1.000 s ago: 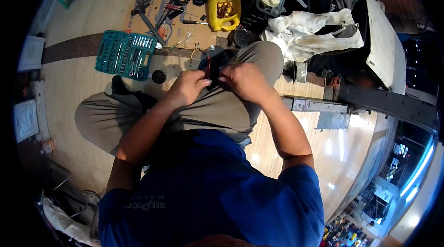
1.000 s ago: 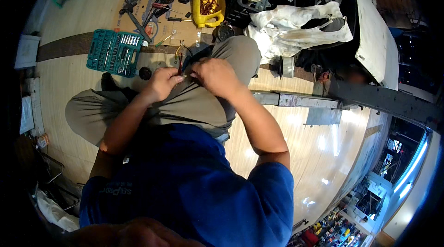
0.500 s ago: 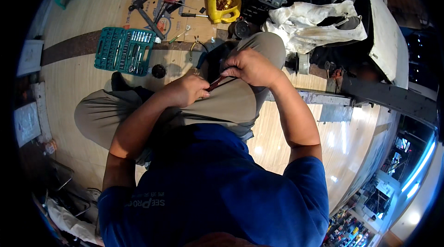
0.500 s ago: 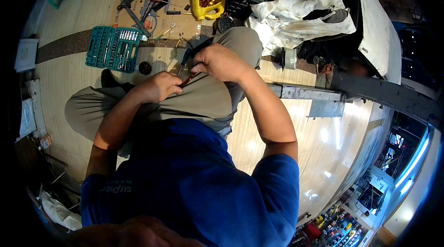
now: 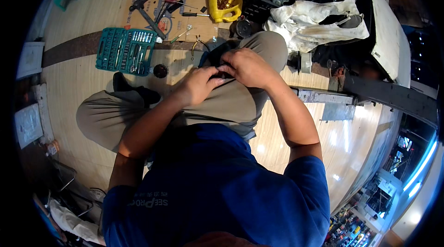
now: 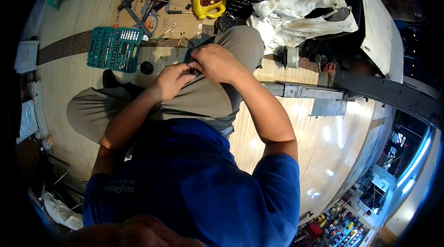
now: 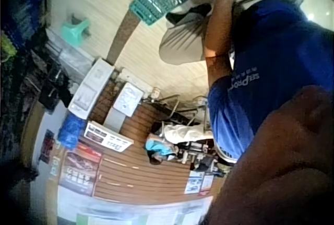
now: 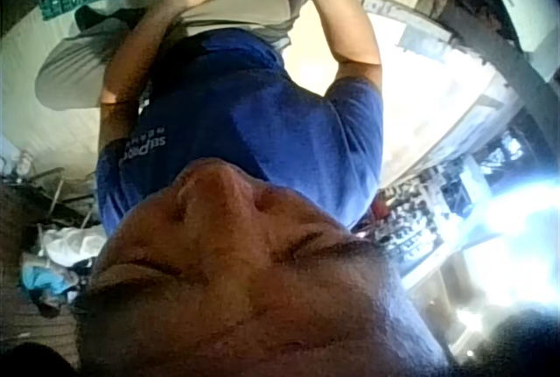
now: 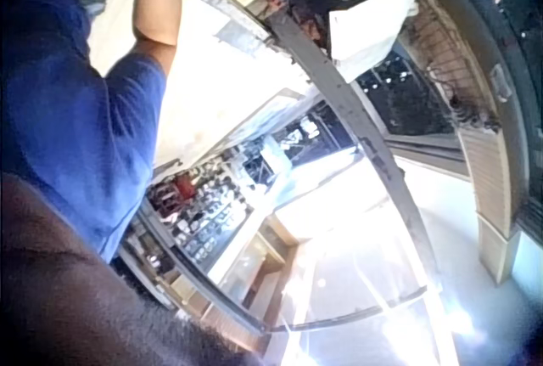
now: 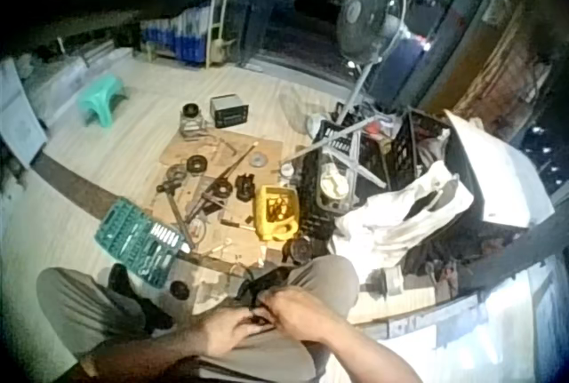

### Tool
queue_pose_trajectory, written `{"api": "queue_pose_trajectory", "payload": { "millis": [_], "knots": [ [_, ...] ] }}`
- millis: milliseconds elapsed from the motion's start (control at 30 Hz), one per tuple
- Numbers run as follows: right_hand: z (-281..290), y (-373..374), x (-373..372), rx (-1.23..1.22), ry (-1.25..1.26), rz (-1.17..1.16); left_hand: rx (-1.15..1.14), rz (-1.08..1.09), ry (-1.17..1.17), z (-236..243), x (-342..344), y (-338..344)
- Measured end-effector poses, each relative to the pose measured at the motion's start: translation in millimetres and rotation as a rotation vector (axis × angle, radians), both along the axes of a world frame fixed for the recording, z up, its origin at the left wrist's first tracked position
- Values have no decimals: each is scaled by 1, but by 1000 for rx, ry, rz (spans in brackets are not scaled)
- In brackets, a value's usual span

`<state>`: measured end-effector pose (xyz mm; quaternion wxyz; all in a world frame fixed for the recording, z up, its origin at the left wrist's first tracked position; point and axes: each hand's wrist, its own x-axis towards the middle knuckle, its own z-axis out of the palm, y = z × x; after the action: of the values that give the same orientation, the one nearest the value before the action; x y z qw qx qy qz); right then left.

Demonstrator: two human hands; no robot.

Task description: The person handles a small electronic component and uses pliers to manipulate copper wires and connections on it.

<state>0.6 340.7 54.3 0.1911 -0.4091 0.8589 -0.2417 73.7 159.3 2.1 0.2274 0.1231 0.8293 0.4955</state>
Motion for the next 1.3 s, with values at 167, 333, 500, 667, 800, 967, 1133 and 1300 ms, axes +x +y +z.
{"api": "queue_pose_trajectory", "payload": {
  "millis": [167, 333, 500, 667, 800, 967, 1133, 1300],
  "knots": [
    [-2, 0, -2, -35, -29, -39, 638, 147, -512, -25, 1, 4],
    [-2, -7, 3, -126, -9, -183, 923, 396, -716, -34, 0, 6],
    [-12, -20, 32, -262, 86, -467, 1129, 677, -683, -14, -7, 5],
    [-24, -36, 61, -172, 264, -457, 1195, 780, -601, -8, -12, 7],
    [-22, -42, 64, -141, 352, -450, 1135, 874, -555, -15, -12, 7],
    [-32, -51, 70, -57, 405, -409, 1188, 1013, -398, -1, -19, 22],
    [-36, -53, 74, 53, 391, -381, 1319, 958, -661, -2, -21, 10],
    [-42, -51, 78, -192, 392, -375, 1545, 934, -742, -22, -23, -8]
  ]
}}
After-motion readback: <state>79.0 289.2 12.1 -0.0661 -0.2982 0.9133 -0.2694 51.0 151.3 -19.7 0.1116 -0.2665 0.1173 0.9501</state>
